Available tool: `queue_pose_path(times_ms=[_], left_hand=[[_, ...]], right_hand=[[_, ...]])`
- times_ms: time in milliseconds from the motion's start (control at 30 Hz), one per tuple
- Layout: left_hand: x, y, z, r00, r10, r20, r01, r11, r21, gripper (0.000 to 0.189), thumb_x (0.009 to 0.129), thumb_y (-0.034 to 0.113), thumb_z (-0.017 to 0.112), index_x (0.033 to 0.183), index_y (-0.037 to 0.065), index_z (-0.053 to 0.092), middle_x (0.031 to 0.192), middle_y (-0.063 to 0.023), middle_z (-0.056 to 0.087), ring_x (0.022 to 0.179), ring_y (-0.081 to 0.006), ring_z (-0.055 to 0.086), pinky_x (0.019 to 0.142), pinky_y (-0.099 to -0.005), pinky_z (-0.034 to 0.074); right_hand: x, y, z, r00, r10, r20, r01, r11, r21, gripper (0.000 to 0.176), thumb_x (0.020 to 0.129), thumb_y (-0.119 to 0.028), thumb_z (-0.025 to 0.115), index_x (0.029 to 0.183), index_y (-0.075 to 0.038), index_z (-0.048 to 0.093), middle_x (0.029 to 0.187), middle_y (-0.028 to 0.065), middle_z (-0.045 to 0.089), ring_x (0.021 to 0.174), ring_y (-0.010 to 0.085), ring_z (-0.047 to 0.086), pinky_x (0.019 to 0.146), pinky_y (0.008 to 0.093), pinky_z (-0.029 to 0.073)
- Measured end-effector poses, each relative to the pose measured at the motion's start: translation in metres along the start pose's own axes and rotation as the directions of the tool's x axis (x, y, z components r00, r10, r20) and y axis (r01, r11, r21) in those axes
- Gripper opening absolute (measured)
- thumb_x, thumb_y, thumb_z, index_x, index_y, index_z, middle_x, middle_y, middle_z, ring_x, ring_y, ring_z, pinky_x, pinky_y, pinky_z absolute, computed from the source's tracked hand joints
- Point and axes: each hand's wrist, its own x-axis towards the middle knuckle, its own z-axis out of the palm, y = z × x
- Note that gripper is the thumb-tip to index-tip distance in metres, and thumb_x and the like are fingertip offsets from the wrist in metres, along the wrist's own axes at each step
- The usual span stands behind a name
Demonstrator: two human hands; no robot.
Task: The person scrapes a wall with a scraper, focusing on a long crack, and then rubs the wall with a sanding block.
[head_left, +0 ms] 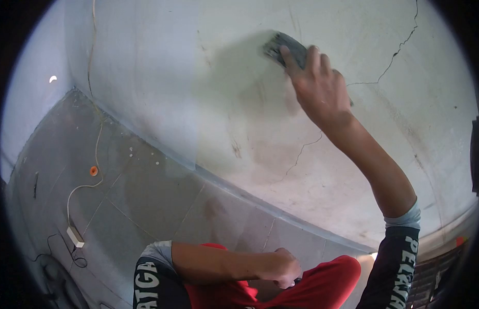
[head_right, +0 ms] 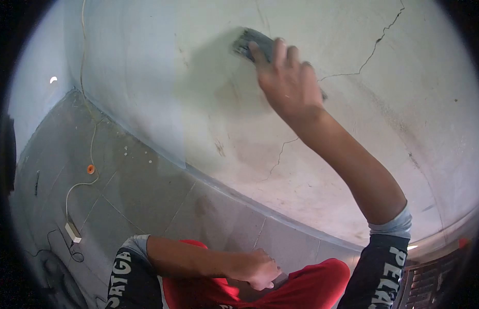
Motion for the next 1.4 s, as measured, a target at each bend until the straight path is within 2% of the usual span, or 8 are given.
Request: queue_pose_path(times_ms=[367, 467, 600, 700, 767, 933, 1333, 1400], left_hand=[[0.002, 0.004, 0.008, 0.999, 0.001, -0.044, -0.001, 1.000, 0.011, 0.040, 0.094, 0.036, 0.066, 0.107, -0.002, 0.066, 0.096, -0.0206, 0.073, 0.095, -0.0395, 0.072, 0.083, -0.0493, 0.056], [0.011, -0.006, 0.013, 0.999, -0.028, -0.021, 0.029, 0.999, 0.015, 0.041, 0.093, 0.037, 0.067, 0.107, -0.002, 0.066, 0.096, -0.0198, 0.074, 0.093, -0.0396, 0.072, 0.083, -0.0497, 0.056], [0.011, -0.003, 0.010, 0.998, -0.007, -0.062, 0.011, 0.998, 0.068, 0.040, 0.093, 0.036, 0.067, 0.106, -0.002, 0.066, 0.093, -0.0191, 0.074, 0.092, -0.0397, 0.072, 0.081, -0.0502, 0.057], [-0.001, 0.006, 0.001, 0.999, -0.033, -0.011, 0.033, 0.999, 0.015, 0.039, 0.094, 0.035, 0.066, 0.107, -0.001, 0.066, 0.091, -0.0193, 0.074, 0.092, -0.0396, 0.072, 0.079, -0.0508, 0.057], [-0.003, 0.001, 0.005, 1.000, -0.026, 0.007, 0.026, 0.999, 0.032, 0.039, 0.094, 0.035, 0.066, 0.108, -0.002, 0.066, 0.092, -0.0196, 0.074, 0.092, -0.0396, 0.072, 0.079, -0.0505, 0.057], [-0.002, -0.005, 0.001, 0.998, 0.055, -0.007, -0.055, 0.997, 0.050, 0.039, 0.095, 0.035, 0.065, 0.110, -0.002, 0.065, 0.093, -0.0203, 0.073, 0.092, -0.0395, 0.072, 0.079, -0.0496, 0.057], [0.010, -0.004, 0.006, 0.995, -0.079, 0.058, 0.078, 0.997, 0.028, 0.040, 0.096, 0.036, 0.064, 0.110, -0.002, 0.065, 0.096, -0.0210, 0.073, 0.095, -0.0406, 0.071, 0.083, -0.0503, 0.056], [0.022, -0.014, 0.020, 0.996, -0.076, -0.035, 0.079, 0.992, 0.093, 0.035, 0.095, 0.038, 0.063, 0.085, 0.007, 0.076, 0.089, -0.0141, 0.075, 0.090, -0.0348, 0.073, 0.078, -0.0469, 0.055]], right_hand=[[-0.025, 0.002, -0.019, 0.987, 0.002, 0.160, 0.001, 1.000, -0.019, 0.059, 0.088, -0.007, 0.064, 0.146, -0.010, 0.055, 0.113, 0.0161, 0.059, 0.089, 0.0215, 0.062, 0.058, 0.0288, 0.058], [0.021, -0.011, 0.003, 0.999, -0.043, 0.002, 0.043, 0.999, 0.033, 0.058, 0.088, -0.007, 0.063, 0.146, -0.009, 0.055, 0.113, 0.0161, 0.058, 0.091, 0.0225, 0.062, 0.060, 0.0295, 0.058], [0.026, -0.022, -0.010, 0.989, 0.019, 0.148, -0.025, 0.999, 0.039, 0.058, 0.089, -0.007, 0.063, 0.146, -0.008, 0.054, 0.115, 0.0164, 0.058, 0.093, 0.0235, 0.063, 0.063, 0.0305, 0.058], [-0.013, -0.008, -0.008, 0.999, 0.031, 0.028, -0.032, 0.998, 0.050, 0.059, 0.088, -0.008, 0.064, 0.146, -0.007, 0.054, 0.114, 0.0166, 0.058, 0.093, 0.0238, 0.063, 0.063, 0.0305, 0.058], [-0.032, 0.002, -0.010, 0.988, 0.020, 0.154, -0.029, 0.998, 0.051, 0.060, 0.086, -0.008, 0.065, 0.146, -0.009, 0.054, 0.114, 0.0170, 0.058, 0.092, 0.0236, 0.063, 0.063, 0.0307, 0.059], [0.017, -0.014, -0.006, 0.995, 0.061, 0.078, -0.068, 0.994, 0.087, 0.062, 0.087, -0.008, 0.064, 0.148, -0.013, 0.053, 0.117, 0.0196, 0.058, 0.093, 0.0245, 0.064, 0.062, 0.0307, 0.059], [0.011, 0.009, -0.007, 0.995, 0.078, 0.055, -0.084, 0.989, 0.121, 0.060, 0.086, -0.008, 0.066, 0.145, -0.012, 0.057, 0.119, 0.0203, 0.056, 0.094, 0.0263, 0.063, 0.062, 0.0317, 0.059], [0.043, 0.003, -0.014, 0.994, 0.099, -0.042, -0.094, 0.989, 0.111, 0.059, 0.085, -0.008, 0.066, 0.144, -0.012, 0.059, 0.119, 0.0208, 0.056, 0.093, 0.0264, 0.063, 0.061, 0.0314, 0.059]])
